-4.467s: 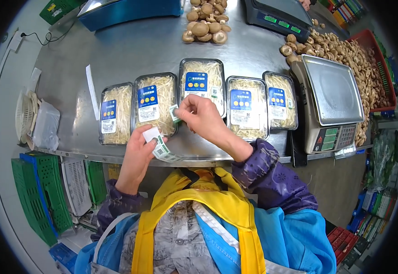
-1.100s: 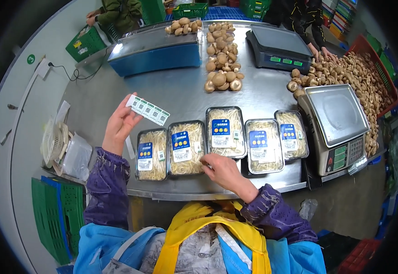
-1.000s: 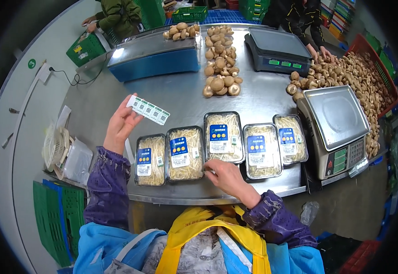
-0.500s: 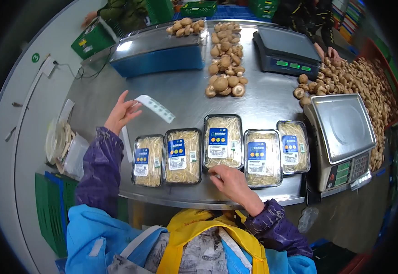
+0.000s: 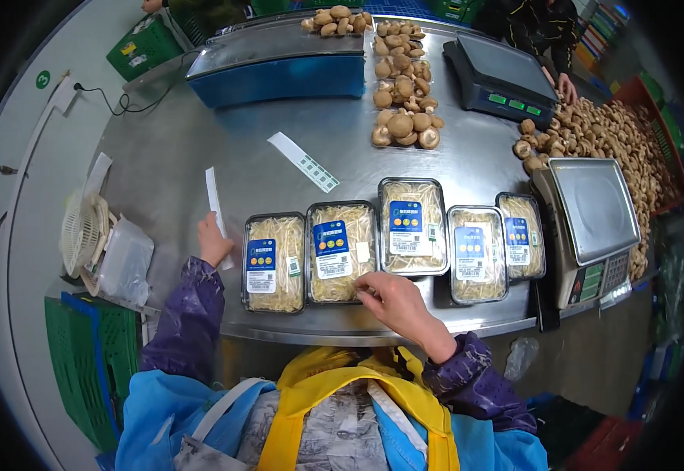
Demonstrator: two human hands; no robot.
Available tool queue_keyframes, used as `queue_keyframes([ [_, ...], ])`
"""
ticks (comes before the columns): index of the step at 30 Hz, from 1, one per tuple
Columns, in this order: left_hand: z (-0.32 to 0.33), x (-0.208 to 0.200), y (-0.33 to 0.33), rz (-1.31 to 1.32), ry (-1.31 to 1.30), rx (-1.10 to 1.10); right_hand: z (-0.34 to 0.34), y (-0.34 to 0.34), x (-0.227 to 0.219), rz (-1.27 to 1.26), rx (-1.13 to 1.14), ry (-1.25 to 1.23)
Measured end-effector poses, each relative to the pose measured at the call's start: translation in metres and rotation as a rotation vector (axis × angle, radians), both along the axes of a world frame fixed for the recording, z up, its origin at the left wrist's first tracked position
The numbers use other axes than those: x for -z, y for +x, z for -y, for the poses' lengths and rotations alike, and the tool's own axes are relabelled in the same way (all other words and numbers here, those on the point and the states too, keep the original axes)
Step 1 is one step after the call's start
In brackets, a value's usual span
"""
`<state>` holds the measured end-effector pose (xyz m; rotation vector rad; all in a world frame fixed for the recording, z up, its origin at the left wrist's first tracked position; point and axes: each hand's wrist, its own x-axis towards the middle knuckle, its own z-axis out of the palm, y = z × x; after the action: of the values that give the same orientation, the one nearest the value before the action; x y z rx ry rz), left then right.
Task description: Apply labels to containers of packaged food sprouts at a production line station.
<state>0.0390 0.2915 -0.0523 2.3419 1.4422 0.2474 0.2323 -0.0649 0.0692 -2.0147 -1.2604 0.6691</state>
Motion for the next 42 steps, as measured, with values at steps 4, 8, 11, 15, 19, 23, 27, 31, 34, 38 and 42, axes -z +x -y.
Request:
queue_keyframes([
  [4, -0.032, 0.010, -0.035, 0.116, -0.037, 0.038, -0.027, -0.032, -0.022, -0.118, 0.049, 0.002],
  [8, -0.041, 0.001, -0.052, 0.317, -0.348, -0.044, -0.051, -0.052, -0.029, -0.118, 0.063, -0.006],
  [11, -0.024, -0.020, -0.040, 0.342, -0.217, -0.025, -0.065, -0.068, -0.026, -0.133, 0.063, -0.011],
  [15, 0.003, -0.026, -0.009, 0.186, -0.028, 0.189, -0.080, -0.083, -0.026, -0.038, 0.021, -0.035],
  [19, 0.000, -0.020, -0.006, -0.097, -0.044, 0.221, -0.084, -0.091, -0.031, -0.016, 0.009, -0.035],
  [23, -0.009, -0.023, -0.011, -0.139, -0.098, 0.193, -0.080, -0.089, -0.031, -0.025, 0.017, -0.065],
  [27, -0.027, -0.020, -0.035, 0.092, -0.186, 0.130, -0.076, -0.088, -0.031, -0.073, -0.008, -0.043],
  [31, -0.001, -0.065, -0.041, 1.076, -1.195, 0.051, -0.069, -0.081, -0.017, -0.248, 0.043, -0.032],
  [34, 0.046, -0.094, -0.040, 1.255, -1.229, 0.067, -0.079, -0.085, -0.027, -0.427, 0.107, -0.040],
  [38, 0.092, -0.117, -0.037, 1.252, -1.204, 0.003, -0.099, -0.093, -0.034, -0.625, 0.081, 0.036],
  [42, 0.118, -0.127, -0.032, 1.294, -1.199, -0.011, -0.110, -0.101, -0.031, -0.699, 0.073, 0.112],
])
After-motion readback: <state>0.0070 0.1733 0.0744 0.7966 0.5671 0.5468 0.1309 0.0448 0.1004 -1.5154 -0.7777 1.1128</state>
